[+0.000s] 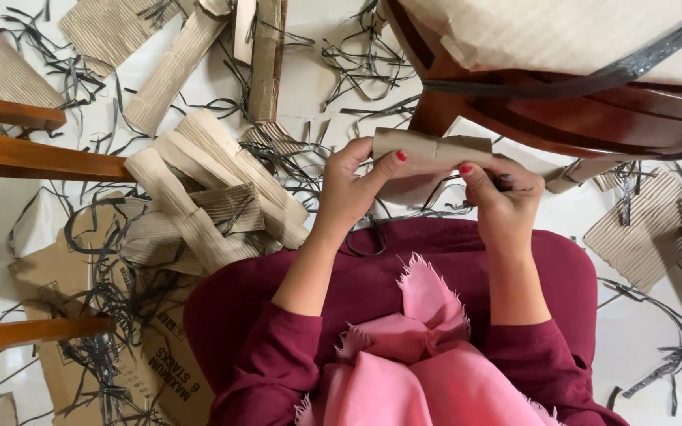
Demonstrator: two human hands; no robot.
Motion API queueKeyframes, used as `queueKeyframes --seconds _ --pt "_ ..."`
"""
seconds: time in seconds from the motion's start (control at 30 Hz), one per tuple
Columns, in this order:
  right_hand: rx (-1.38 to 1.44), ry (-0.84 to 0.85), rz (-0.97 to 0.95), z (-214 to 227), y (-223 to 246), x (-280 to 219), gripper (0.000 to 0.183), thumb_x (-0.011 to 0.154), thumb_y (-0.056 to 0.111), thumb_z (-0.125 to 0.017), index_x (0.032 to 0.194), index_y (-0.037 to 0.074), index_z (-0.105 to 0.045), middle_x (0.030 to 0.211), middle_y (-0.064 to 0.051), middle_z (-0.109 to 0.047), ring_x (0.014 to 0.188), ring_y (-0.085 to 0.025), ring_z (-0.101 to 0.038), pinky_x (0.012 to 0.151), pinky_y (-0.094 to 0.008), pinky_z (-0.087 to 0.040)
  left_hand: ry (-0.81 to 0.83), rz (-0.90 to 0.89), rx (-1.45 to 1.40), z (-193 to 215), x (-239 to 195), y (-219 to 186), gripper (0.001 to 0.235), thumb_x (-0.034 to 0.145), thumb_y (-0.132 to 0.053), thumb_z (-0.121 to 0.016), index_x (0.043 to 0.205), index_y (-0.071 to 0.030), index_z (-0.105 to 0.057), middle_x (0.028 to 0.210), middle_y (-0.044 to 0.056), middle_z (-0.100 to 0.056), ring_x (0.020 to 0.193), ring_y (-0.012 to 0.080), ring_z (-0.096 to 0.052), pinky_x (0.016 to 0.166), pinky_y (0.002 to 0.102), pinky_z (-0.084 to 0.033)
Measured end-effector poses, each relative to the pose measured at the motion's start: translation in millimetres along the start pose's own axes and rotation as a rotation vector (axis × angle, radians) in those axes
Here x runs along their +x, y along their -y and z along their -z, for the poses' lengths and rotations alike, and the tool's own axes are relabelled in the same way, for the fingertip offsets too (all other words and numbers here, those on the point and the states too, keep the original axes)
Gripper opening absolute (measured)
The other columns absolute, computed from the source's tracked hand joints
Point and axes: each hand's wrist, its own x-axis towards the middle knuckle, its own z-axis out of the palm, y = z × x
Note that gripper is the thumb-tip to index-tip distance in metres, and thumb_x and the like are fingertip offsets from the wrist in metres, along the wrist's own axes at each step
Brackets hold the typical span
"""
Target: Wrapping wooden chair legs with corrugated cardboard and securing them with plastic ties for protection.
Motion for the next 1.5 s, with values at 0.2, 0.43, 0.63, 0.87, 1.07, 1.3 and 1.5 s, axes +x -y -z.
queueKeyframes --seconds 0.2,0.43,0.63,0.87,1.07,1.3,1.5 --pt "0.118 -0.081 0.044 -11.3 -22.6 -4.3 0.007 0.095 -0.003 -0.078 0.097 -0.009 -0.074 0.058 -0.006 -0.044 0.051 -0.01 -0.042 0.049 -0.028 -0.041 -0.079 -0.091 0.02 -12.0 5.3 33.3 0.029 0.096 -0.036 -0.076 0.102 -0.007 -0.075 0.097 0.007 -0.071 0.106 0.014 -0.062 0.102 0.043 -0.049" --pt "0.042 -0.104 0.126 -3.3 -32.1 0.5 0.012 0.097 0.002 -0.081 0.095 -0.008 -0.074 0.058 -0.005 -0.044 0.051 -0.01 -0.044 0.05 -0.027 -0.039 -0.02 -0.13 -0.041 0.4 11.5 6.1 0.062 0.081 -0.05 -0.088 0.119 -0.017 -0.051 0.126 0.0 -0.066 0.124 0.0103 -0.055 0.112 0.039 -0.037" --pt "0.027 -0.135 0.165 -15.6 -13.2 -2.6 0.013 0.095 0.0 -0.083 0.096 -0.009 -0.074 0.061 -0.007 -0.047 0.055 -0.01 -0.048 0.054 -0.027 -0.042 -0.016 -0.319 0.113 -5.0 11.7 -6.7 0.057 0.082 -0.029 -0.09 0.128 -0.01 -0.063 0.126 0.008 -0.072 0.121 0.0222 -0.068 0.108 0.039 -0.051" --pt "-0.357 -0.231 0.557 -18.0 -7.2 -1.7 0.045 0.084 -0.005 -0.098 0.113 -0.013 -0.065 0.062 -0.009 -0.04 0.055 -0.016 -0.041 0.056 -0.029 -0.042 -0.035 -0.328 0.231 -0.9 19.4 -13.3 0.028 0.087 -0.028 -0.084 0.112 -0.016 -0.075 0.102 0.002 -0.076 0.096 0.0207 -0.075 0.09 0.034 -0.059" --pt "-0.288 -0.034 0.452 -11.3 -1.0 4.5 0.027 0.087 -0.003 -0.093 0.1 -0.01 -0.071 0.078 -0.016 -0.063 0.069 -0.017 -0.056 0.067 -0.034 -0.05 0.07 -0.353 0.191 7.2 20.3 -21.6 0.018 0.089 -0.025 -0.082 0.104 -0.016 -0.076 0.09 0.002 -0.073 0.089 0.0194 -0.071 0.087 0.033 -0.056" --pt "-0.288 -0.074 0.427 -1.8 -6.5 -0.8 0.045 0.092 0.005 -0.092 0.118 -0.011 -0.06 0.069 -0.008 -0.048 0.059 -0.012 -0.044 0.056 -0.026 -0.04 0.145 -0.398 0.265 9.9 18.0 -32.3 0.016 0.095 -0.025 -0.075 0.108 -0.015 -0.073 0.091 0.003 -0.075 0.101 0.0281 -0.07 0.099 0.039 -0.052" --pt "-0.377 0.024 0.51 -7.1 22.1 7.7 0.033 0.087 0.004 -0.092 0.109 -0.014 -0.074 0.096 -0.024 -0.074 0.087 -0.034 -0.074 0.079 -0.04 -0.056 0.163 -0.375 0.243 1.8 17.3 -38.4 0.01 0.095 -0.019 -0.074 0.104 -0.014 -0.072 0.09 0.006 -0.076 0.092 0.0274 -0.074 0.091 0.04 -0.057"
